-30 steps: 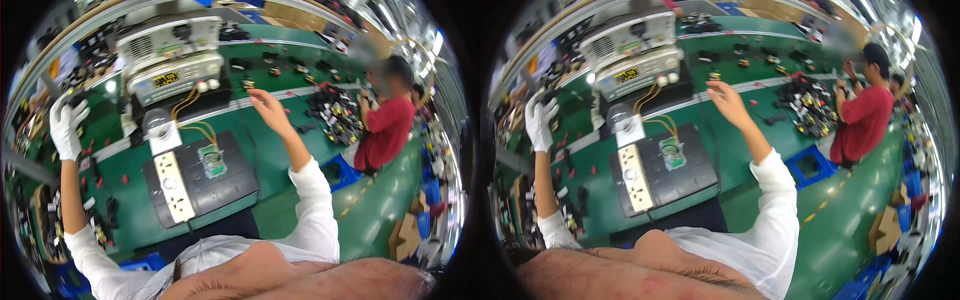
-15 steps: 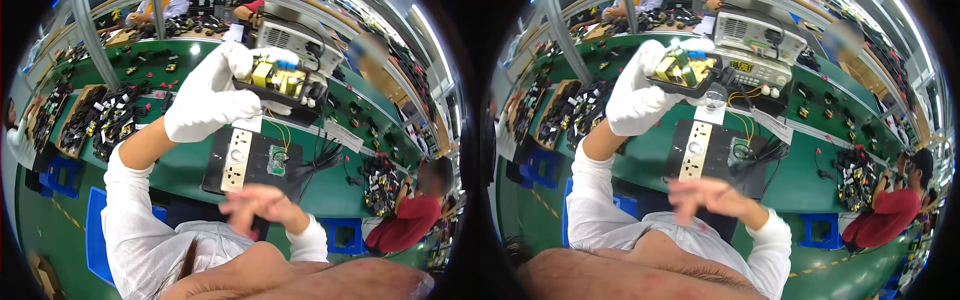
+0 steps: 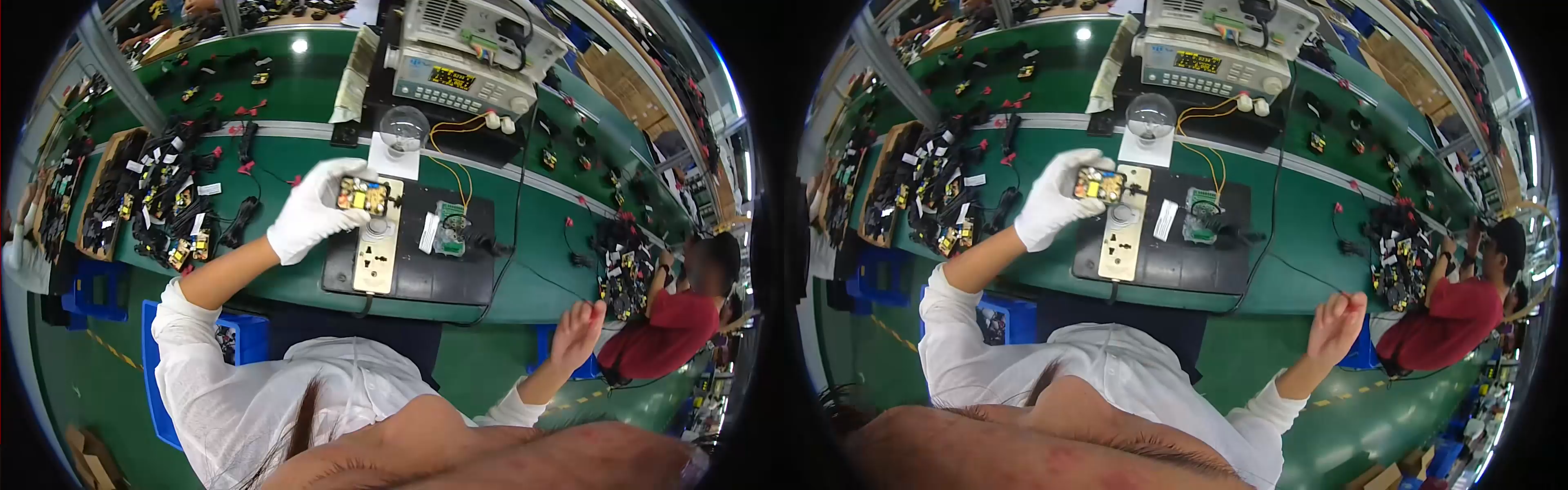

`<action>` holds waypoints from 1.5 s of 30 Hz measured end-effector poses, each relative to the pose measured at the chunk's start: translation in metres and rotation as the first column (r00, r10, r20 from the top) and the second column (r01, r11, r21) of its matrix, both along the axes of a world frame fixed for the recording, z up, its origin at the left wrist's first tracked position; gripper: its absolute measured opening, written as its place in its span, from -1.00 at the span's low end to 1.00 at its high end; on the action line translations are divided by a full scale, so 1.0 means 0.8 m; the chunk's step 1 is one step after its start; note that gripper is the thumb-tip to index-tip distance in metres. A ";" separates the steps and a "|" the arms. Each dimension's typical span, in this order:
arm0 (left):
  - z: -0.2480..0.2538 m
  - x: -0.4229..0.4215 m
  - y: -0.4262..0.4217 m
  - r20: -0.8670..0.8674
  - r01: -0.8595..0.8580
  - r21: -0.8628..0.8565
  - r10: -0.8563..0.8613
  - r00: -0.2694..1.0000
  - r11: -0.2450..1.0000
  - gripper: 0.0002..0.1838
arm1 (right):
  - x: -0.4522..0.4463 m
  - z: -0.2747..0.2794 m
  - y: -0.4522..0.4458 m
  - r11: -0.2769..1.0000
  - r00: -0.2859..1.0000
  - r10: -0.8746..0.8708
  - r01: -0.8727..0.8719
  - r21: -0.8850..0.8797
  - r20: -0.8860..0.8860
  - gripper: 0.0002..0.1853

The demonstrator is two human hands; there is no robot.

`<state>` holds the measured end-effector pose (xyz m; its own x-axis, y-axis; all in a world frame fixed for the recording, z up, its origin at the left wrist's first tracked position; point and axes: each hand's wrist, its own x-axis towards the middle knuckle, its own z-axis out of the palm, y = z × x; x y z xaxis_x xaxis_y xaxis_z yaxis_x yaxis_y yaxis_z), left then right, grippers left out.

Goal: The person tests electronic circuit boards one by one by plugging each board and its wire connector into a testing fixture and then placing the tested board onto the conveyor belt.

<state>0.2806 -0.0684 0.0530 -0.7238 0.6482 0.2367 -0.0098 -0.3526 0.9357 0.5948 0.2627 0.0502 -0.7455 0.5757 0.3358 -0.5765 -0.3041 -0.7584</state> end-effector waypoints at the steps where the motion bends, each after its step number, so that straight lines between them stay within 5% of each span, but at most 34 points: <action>1: -0.015 0.001 0.007 -0.064 0.037 -0.086 -0.042 0.997 0.996 -0.34 | -0.005 0.007 -0.003 0.995 0.994 -0.096 0.097 0.004 -0.043 -0.65; 2: -0.028 0.002 0.011 -0.126 0.067 -0.172 -0.089 0.988 0.983 -0.22 | -0.010 0.013 -0.004 0.981 0.978 -0.191 0.192 0.005 -0.089 -0.66; 3: -0.029 0.006 0.014 -0.248 -0.019 -0.310 -0.062 0.967 0.951 -0.32 | -0.016 0.016 -0.005 0.965 0.966 -0.243 0.250 0.077 -0.088 -0.67; 5: -0.005 0.021 0.021 -0.687 -0.353 -0.488 -0.103 0.719 0.798 -0.34 | -0.022 0.011 0.002 0.914 0.943 -0.321 0.332 0.232 -0.088 -0.68; 8: -0.030 0.018 0.026 -0.892 -0.493 -0.247 0.004 0.453 0.834 -0.37 | -0.042 0.023 -0.019 0.717 0.809 -0.577 0.439 0.541 0.110 -0.68; 11: -0.042 0.016 0.029 -0.885 -0.512 -0.174 0.094 0.456 0.841 -0.40 | -0.057 0.021 -0.018 0.750 0.832 -0.536 0.390 0.534 0.144 -0.62; 14: -0.049 0.014 0.034 -0.839 -0.481 -0.155 0.142 0.526 0.863 -0.42 | -0.065 0.029 -0.022 0.951 0.954 -0.292 0.282 0.128 0.063 -0.55; 21: -0.047 -0.013 0.023 -0.778 -0.277 -0.334 -0.097 0.621 0.901 -0.40 | -0.060 0.009 -0.009 0.976 0.990 0.033 -0.062 -0.210 -0.137 -0.58; 25: -0.048 -0.014 0.022 -0.758 -0.268 -0.365 -0.117 0.642 0.892 -0.39 | -0.066 0.007 -0.014 0.975 0.994 -0.004 -0.020 -0.221 -0.107 -0.63; 30: -0.062 -0.016 0.022 -0.767 -0.260 -0.306 -0.075 0.637 0.916 -0.39 | -0.069 0.017 -0.020 0.928 0.922 -0.371 0.364 0.080 0.110 -0.63; 36: -0.060 -0.013 0.022 -0.776 -0.272 -0.282 -0.052 0.629 0.920 -0.38 | -0.084 0.014 -0.030 0.800 0.807 -0.586 0.561 0.210 0.077 -0.62; 45: -0.060 -0.012 0.021 -0.787 -0.280 -0.274 -0.047 0.615 0.920 -0.38 | -0.086 0.017 -0.040 0.831 0.854 -0.520 0.501 0.240 0.018 -0.62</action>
